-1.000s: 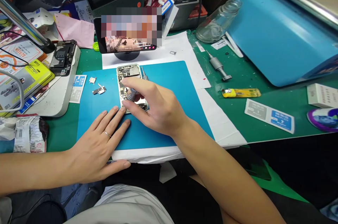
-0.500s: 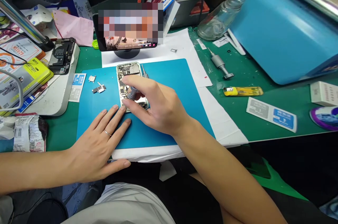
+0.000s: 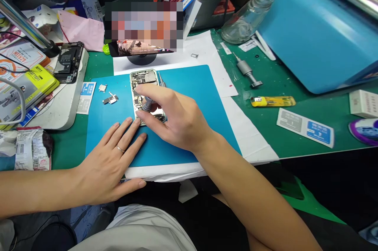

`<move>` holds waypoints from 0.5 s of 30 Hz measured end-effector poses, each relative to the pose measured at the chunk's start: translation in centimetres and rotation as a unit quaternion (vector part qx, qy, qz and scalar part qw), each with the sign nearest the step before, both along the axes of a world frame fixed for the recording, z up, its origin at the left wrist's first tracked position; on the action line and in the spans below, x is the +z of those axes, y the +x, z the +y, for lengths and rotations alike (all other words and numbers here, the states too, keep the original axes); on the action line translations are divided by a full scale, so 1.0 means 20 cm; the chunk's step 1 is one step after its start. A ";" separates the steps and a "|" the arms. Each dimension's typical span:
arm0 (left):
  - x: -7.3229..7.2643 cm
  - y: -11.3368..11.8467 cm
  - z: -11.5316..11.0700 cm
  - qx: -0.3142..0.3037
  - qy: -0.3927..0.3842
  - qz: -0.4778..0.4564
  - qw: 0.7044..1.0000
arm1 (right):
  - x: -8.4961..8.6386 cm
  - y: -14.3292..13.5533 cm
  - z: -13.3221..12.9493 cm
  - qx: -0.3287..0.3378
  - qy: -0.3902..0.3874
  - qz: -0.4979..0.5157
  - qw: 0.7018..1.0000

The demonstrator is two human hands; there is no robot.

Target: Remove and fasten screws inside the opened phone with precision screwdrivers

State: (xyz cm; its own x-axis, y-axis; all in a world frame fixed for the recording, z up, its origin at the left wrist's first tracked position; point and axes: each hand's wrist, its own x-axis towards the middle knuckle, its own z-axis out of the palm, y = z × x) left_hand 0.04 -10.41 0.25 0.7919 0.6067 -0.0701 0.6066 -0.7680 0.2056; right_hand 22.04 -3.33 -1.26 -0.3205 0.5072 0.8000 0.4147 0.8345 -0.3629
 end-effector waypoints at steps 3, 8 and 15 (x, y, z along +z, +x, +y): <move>0.00 0.00 0.00 0.000 0.001 -0.001 1.000 | 0.01 0.00 0.00 0.003 -0.008 -0.005 1.000; 0.00 0.00 0.00 -0.002 0.005 0.000 1.000 | 0.04 0.00 -0.03 0.006 -0.018 -0.034 0.999; 0.00 0.00 0.00 -0.001 0.006 -0.006 1.000 | 0.06 0.00 0.00 0.043 0.030 -0.027 0.998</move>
